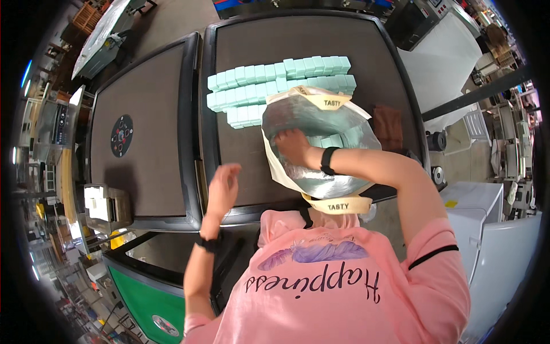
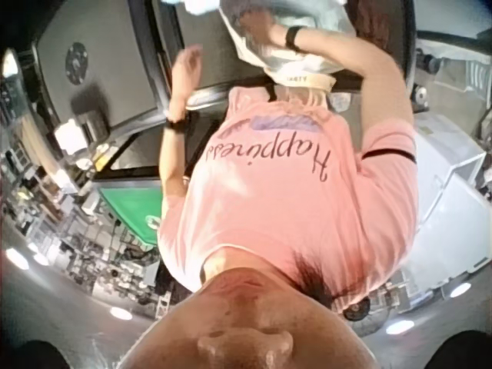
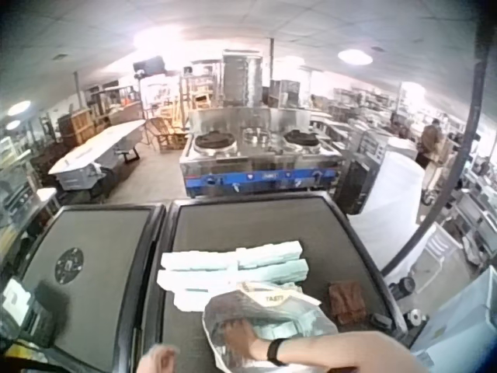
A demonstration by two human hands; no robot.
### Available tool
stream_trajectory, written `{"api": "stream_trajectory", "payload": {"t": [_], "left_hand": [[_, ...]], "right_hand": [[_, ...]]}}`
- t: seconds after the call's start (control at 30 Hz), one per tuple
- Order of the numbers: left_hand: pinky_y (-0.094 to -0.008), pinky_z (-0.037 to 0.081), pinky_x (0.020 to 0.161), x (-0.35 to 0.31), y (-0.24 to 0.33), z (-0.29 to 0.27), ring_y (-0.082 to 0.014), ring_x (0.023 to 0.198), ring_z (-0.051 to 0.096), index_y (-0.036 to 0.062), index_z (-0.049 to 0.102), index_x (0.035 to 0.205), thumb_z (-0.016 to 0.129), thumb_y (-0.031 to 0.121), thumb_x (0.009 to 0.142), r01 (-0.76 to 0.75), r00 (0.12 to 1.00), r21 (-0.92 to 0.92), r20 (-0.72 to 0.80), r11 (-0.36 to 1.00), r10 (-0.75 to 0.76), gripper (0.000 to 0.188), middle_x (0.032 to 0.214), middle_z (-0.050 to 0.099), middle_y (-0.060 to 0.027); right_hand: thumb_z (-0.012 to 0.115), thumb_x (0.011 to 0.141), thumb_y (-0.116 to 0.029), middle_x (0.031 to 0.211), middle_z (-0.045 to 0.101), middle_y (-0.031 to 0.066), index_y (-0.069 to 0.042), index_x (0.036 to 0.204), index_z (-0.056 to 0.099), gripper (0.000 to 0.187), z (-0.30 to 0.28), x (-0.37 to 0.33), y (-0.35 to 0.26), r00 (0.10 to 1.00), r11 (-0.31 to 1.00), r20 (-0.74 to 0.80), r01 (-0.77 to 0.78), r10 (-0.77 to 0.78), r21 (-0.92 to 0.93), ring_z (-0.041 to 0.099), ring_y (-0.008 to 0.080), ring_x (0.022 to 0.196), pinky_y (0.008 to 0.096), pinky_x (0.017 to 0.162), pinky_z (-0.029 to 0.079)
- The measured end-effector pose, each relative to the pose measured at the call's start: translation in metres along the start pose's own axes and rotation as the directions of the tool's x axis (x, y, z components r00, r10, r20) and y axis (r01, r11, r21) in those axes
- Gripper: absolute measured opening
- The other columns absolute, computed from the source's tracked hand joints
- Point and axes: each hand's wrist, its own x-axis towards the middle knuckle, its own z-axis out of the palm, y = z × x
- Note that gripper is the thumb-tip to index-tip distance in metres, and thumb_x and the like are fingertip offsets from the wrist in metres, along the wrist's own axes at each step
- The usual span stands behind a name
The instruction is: The person is seen organizing and stacking mahjong tiles on a table.
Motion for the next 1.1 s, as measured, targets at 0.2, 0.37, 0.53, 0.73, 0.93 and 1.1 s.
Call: {"api": "stream_trajectory", "payload": {"t": [0.2,0.37,0.53,0.73,0.93,1.1], "left_hand": [[-0.0466,0.05,0.103,0.125,-0.051,0.009,-0.0384,0.124,0.055,0.0118,0.049,0.14,0.076,0.004,0.078,-0.117,0.992,0.439,0.002,0.891,0.129,0.068,0.13,0.057,-0.0141],[-0.046,0.053,0.101,0.199,-0.092,0.023,-0.0388,0.123,0.056,0.0103,0.049,0.139,0.079,0.003,0.072,-0.117,0.988,0.579,0.147,0.807,0.037,0.074,0.133,0.059,-0.0136],[-0.0497,0.053,0.097,0.221,-0.121,0.037,-0.042,0.117,0.061,0.0066,0.049,0.128,0.084,0.005,0.069,-0.148,0.952,0.555,0.303,0.819,-0.034,0.068,0.125,0.06,-0.0199],[-0.0487,0.056,0.088,0.206,-0.131,0.041,-0.0413,0.112,0.064,0.0049,0.052,0.127,0.086,0.011,0.073,-0.137,0.97,0.594,0.243,0.793,-0.015,0.065,0.126,0.061,-0.0185],[-0.0456,0.056,0.087,0.174,-0.093,0.012,-0.0367,0.109,0.065,0.0109,0.057,0.124,0.087,0.016,0.073,-0.042,0.994,0.516,0.111,0.855,-0.018,0.059,0.121,0.064,-0.0105],[-0.0447,0.054,0.089,0.146,-0.047,-0.024,-0.0354,0.109,0.066,0.0114,0.058,0.123,0.087,0.011,0.073,0.091,0.994,0.493,0.011,0.865,-0.111,0.058,0.12,0.064,-0.0086]], "right_hand": [[0.067,0.087,-0.017,0.095,0.07,0.0122,-0.005,0.09,0.071,0.013,-0.17,-0.041,0.015,0.949,0.734,-0.178,0.315,-0.261,0.602,0.07,0.0329,0.088,0.0446,0.075,0.057],[0.069,0.092,-0.007,0.084,0.067,0.0053,-0.006,0.094,0.07,0.003,-0.263,-0.102,0.069,0.831,0.59,-0.538,0.364,0.144,0.721,0.063,0.0183,0.067,0.0302,0.061,0.051],[0.067,0.098,-0.009,0.082,0.069,0.0026,-0.002,0.096,0.071,0.008,-0.221,-0.135,0.149,0.58,0.379,-0.334,0.046,0.743,0.924,0.06,0.0064,0.067,0.0237,0.063,0.048],[0.073,0.086,-0.011,0.088,0.071,0.0099,-0.007,0.102,0.07,0.017,-0.051,-0.124,0.199,0.598,0.449,-0.18,-0.337,0.781,0.828,0.071,0.0289,0.084,0.0396,0.075,0.056],[0.076,0.075,-0.007,0.132,0.06,0.0103,-0.012,0.134,0.059,0.061,0.057,-0.095,0.203,0.761,0.695,-0.154,-0.465,0.631,0.549,0.058,0.0338,0.122,0.0467,0.097,0.053],[0.079,0.072,-0.005,0.123,0.06,0.0108,-0.008,0.124,0.061,0.055,0.088,-0.071,0.214,0.832,0.784,-0.066,-0.489,0.551,0.383,0.059,0.0324,0.116,0.0451,0.094,0.053]]}}
